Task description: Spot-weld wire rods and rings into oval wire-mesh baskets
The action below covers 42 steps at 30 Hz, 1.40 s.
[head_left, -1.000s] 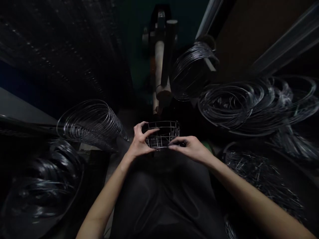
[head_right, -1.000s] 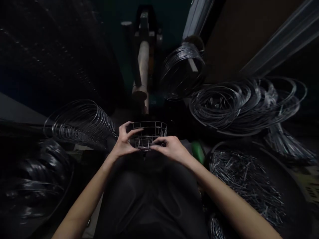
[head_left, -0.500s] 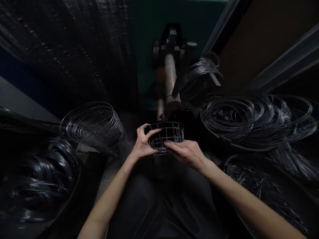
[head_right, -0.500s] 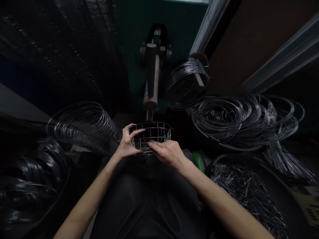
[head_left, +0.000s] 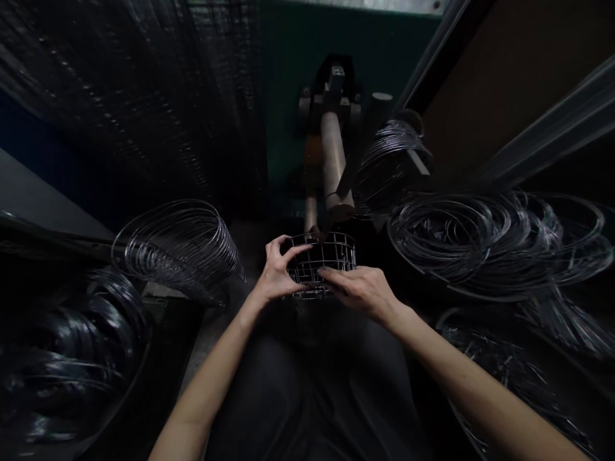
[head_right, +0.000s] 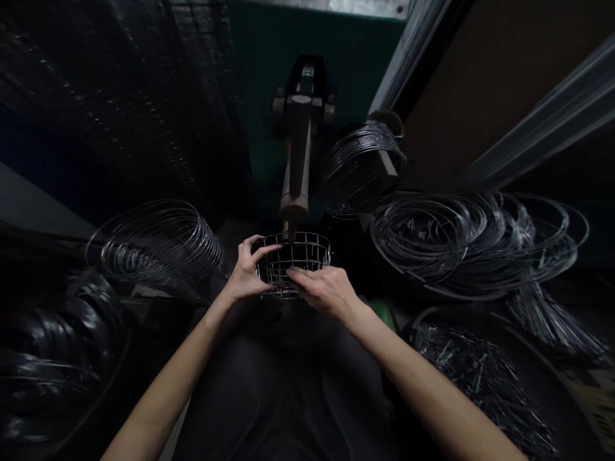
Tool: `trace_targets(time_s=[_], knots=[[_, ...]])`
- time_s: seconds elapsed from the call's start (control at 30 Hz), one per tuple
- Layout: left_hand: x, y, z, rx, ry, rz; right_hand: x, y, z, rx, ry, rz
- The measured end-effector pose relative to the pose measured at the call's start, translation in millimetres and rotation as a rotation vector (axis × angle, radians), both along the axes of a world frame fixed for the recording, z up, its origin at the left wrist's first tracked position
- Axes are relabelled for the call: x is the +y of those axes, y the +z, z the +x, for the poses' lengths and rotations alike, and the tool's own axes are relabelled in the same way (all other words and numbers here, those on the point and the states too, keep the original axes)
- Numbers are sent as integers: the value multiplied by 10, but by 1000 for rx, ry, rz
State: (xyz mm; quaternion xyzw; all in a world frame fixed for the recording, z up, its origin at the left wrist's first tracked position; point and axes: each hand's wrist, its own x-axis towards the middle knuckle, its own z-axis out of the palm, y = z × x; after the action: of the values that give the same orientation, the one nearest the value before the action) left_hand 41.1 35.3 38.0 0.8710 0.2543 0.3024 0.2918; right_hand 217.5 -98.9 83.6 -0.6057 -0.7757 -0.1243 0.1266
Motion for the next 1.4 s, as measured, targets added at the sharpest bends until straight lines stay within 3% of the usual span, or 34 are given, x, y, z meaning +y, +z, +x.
trace_targets(time_s=[0.47, 0.6, 0.83, 1.07, 1.17, 1.27, 1.4], knots=[[174, 148, 60, 67, 8, -90, 137, 96, 20, 93, -148, -92], [319, 152, 155, 62, 25, -87, 246, 85, 50, 151, -214, -44], [363, 145, 185, 45, 40, -109, 129, -2, 94, 308, -341, 104], [657, 153, 335, 55, 57, -143, 484, 33, 174, 416, -418, 86], [717, 151, 341, 34, 48, -142, 475, 80, 201, 596, -406, 126], [710, 68, 208, 12, 5, -148, 266, 118, 265, 910, -447, 142], [666, -264, -64, -8, -93, -225, -73, 65, 359, 1468, -518, -41]])
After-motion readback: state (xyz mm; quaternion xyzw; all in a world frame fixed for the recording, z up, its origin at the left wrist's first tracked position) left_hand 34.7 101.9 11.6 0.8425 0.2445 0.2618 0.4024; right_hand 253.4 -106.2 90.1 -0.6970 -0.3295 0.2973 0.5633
